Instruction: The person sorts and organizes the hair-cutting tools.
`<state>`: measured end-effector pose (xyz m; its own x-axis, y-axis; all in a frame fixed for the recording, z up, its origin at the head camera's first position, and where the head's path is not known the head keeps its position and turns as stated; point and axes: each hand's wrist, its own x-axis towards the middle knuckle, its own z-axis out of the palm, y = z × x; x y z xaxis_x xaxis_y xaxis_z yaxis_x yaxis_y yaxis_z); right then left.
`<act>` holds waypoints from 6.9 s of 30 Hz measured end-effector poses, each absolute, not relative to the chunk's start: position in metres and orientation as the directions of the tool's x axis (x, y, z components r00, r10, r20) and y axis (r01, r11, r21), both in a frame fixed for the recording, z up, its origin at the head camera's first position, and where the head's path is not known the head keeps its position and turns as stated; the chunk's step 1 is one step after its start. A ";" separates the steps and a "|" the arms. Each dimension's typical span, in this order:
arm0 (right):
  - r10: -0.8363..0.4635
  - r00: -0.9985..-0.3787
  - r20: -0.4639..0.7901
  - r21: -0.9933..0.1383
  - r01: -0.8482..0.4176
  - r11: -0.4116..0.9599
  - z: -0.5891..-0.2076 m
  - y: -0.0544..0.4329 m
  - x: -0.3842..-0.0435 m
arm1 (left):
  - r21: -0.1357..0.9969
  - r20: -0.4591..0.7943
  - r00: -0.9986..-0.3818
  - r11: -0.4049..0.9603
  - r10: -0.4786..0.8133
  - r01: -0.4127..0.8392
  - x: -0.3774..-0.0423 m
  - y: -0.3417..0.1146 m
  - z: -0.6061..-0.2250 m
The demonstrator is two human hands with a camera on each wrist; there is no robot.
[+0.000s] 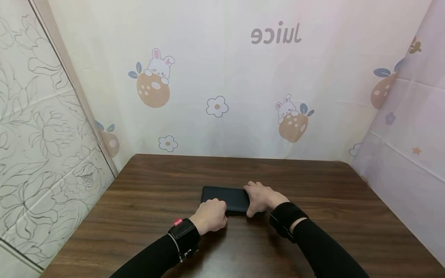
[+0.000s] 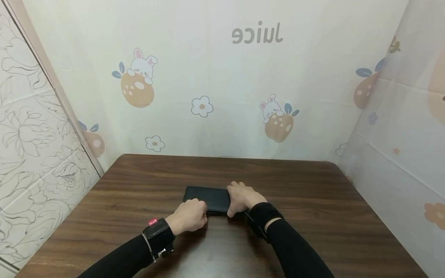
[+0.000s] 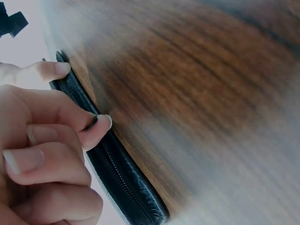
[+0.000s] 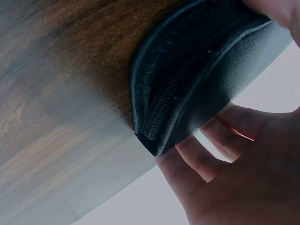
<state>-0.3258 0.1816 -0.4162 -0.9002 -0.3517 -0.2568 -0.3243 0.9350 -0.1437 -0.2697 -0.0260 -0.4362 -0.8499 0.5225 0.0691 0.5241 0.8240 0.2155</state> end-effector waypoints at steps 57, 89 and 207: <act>-0.358 -0.896 -0.264 -0.171 -0.322 0.931 -0.416 0.182 -0.326 | 0.249 0.059 -0.855 0.822 0.515 0.512 -0.271 -0.036 -0.434; -0.344 -0.892 -0.293 -0.182 -0.301 0.936 -0.417 0.180 -0.323 | 0.258 0.066 -0.854 0.818 0.516 0.514 -0.270 -0.038 -0.439; -0.360 -0.895 -0.264 -0.169 -0.325 0.931 -0.415 0.177 -0.325 | 0.239 0.088 -0.870 0.837 0.486 0.492 -0.271 -0.063 -0.439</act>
